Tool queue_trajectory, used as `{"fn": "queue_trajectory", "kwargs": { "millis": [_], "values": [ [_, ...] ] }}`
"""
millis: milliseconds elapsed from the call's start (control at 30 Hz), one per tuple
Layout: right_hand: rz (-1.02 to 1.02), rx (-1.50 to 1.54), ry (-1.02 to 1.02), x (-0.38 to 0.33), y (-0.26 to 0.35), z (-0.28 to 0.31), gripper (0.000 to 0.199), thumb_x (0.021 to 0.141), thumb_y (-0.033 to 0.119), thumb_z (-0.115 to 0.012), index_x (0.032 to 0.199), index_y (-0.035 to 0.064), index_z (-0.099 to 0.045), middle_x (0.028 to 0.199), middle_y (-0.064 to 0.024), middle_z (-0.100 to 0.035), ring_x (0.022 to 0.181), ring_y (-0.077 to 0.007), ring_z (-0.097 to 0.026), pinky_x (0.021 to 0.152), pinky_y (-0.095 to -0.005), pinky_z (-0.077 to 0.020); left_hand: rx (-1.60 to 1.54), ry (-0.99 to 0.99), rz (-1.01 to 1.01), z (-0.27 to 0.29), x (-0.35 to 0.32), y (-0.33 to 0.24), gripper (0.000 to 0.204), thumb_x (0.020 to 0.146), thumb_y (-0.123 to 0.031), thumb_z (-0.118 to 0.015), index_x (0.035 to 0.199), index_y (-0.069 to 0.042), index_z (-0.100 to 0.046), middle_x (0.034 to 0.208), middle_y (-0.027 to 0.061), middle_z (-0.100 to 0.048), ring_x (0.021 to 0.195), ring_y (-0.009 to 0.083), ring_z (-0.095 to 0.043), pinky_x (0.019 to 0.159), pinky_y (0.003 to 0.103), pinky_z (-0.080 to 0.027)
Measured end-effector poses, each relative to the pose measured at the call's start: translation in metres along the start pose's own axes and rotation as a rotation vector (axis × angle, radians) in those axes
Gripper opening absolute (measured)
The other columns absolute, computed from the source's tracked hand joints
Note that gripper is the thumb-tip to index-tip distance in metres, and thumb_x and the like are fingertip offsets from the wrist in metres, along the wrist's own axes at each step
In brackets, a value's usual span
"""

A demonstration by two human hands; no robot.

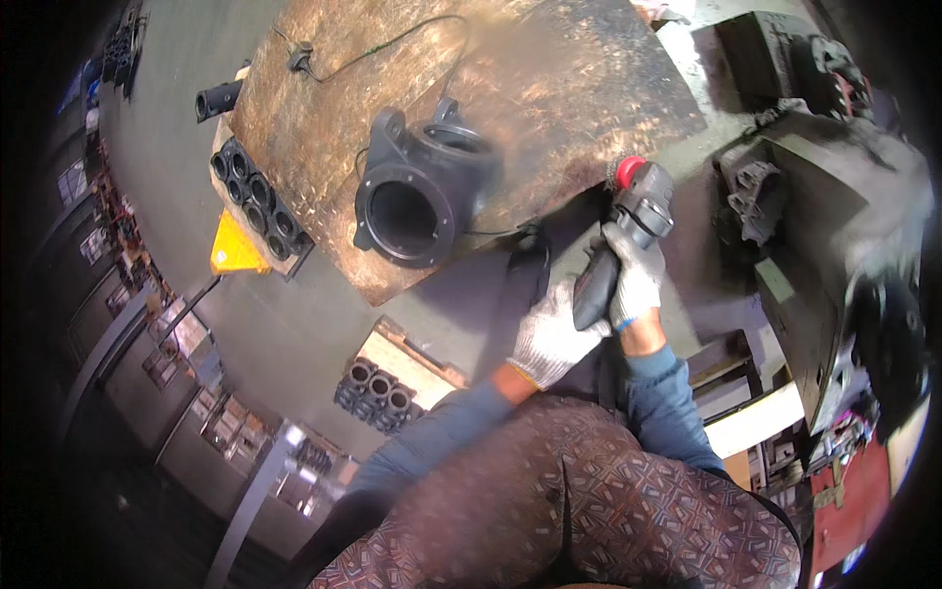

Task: The person repeatedly picks up cylindrical metal parts from a wooden pallet, places them on a workbench, and uses an angle grinder to smooth the edges and surfaces. The person handles each part one at a time, rotating it to grind different sides, then returns it to the pallet.

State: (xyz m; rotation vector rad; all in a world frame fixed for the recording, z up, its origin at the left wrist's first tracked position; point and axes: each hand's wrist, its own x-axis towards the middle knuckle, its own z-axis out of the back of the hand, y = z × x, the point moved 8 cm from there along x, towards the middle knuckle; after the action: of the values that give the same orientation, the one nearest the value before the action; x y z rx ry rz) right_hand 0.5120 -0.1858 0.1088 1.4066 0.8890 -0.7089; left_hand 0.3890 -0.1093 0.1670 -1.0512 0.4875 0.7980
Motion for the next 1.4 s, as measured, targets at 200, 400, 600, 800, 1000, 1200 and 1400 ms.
{"fn": "queue_trajectory", "kwargs": {
  "millis": [200,400,600,800,1000,1200,1400],
  "values": [
    [-0.256,0.008,0.306,0.058,0.015,0.01,0.041,0.092,0.023,-0.071,0.12,-0.0037,-0.059,0.093,-0.0135,-0.07,0.079,-0.0243,-0.071,0.074,-0.037,-0.0604,-1.071,0.363,0.337,-0.05,0.059,-0.024,0.061,0.093,-0.02,-0.078,0.141,-0.001,-0.046,0.112,0.0093,-0.064,0.099,0.0197,-0.065,0.087,0.035,-0.055],
    [-0.426,0.058,0.242,0.089,0.019,0.026,0.045,0.093,0.021,-0.073,0.129,-0.0022,-0.058,0.105,-0.0132,-0.069,0.091,-0.0258,-0.071,0.084,-0.0399,-0.0585,-1.128,0.269,0.385,-0.068,0.092,-0.041,0.067,0.089,-0.024,-0.081,0.141,0.0,-0.046,0.122,0.0098,-0.063,0.108,0.0175,-0.061,0.095,0.035,-0.052],
    [-0.42,0.071,0.3,0.1,0.025,0.02,0.048,0.091,0.025,-0.073,0.126,-0.0036,-0.058,0.101,-0.015,-0.069,0.087,-0.0244,-0.07,0.079,-0.0384,-0.06,-0.93,0.149,0.348,-0.067,0.102,-0.039,0.075,0.084,-0.032,-0.084,0.14,0.002,-0.047,0.125,0.015,-0.064,0.116,0.0202,-0.06,0.102,0.037,-0.048],
    [-0.392,-0.112,0.316,0.11,0.033,0.007,0.045,0.091,0.015,-0.074,0.128,-0.0032,-0.056,0.109,-0.013,-0.068,0.092,-0.0245,-0.07,0.082,-0.0395,-0.0596,-0.754,0.088,0.386,-0.058,0.104,-0.037,0.078,0.081,-0.036,-0.085,0.14,-0.001,-0.045,0.12,0.0227,-0.067,0.11,0.0326,-0.068,0.096,0.042,-0.053],
    [-0.351,-0.04,0.297,0.098,0.042,-0.014,0.044,0.088,0.01,-0.075,0.126,-0.0012,-0.057,0.099,-0.0129,-0.07,0.082,-0.0235,-0.071,0.073,-0.0371,-0.0611,-0.524,0.028,0.463,-0.032,0.088,-0.043,0.084,0.08,-0.046,-0.084,0.139,-0.002,-0.043,0.111,0.0285,-0.069,0.104,0.0437,-0.07,0.089,0.047,-0.056],
    [-0.242,-0.108,0.309,0.047,0.063,-0.042,0.029,0.098,0.026,-0.065,0.111,-0.0005,-0.062,0.091,-0.0133,-0.069,0.072,-0.0232,-0.069,0.065,-0.0368,-0.0603,-0.5,-0.019,0.399,0.001,0.052,-0.052,0.077,0.083,-0.047,-0.082,0.135,0.001,-0.051,0.119,0.0224,-0.069,0.11,0.0342,-0.069,0.095,0.042,-0.054],
    [-0.257,-0.034,0.367,-0.016,0.056,-0.064,0.032,0.097,0.033,-0.067,0.11,0.0041,-0.062,0.085,-0.011,-0.066,0.067,-0.0229,-0.067,0.06,-0.0364,-0.0582,-0.444,-0.248,0.074,0.031,0.002,-0.046,0.079,0.079,-0.052,-0.081,0.128,0.002,-0.05,0.087,0.0281,-0.071,0.08,0.0455,-0.072,0.072,0.049,-0.059]
  ]
}}
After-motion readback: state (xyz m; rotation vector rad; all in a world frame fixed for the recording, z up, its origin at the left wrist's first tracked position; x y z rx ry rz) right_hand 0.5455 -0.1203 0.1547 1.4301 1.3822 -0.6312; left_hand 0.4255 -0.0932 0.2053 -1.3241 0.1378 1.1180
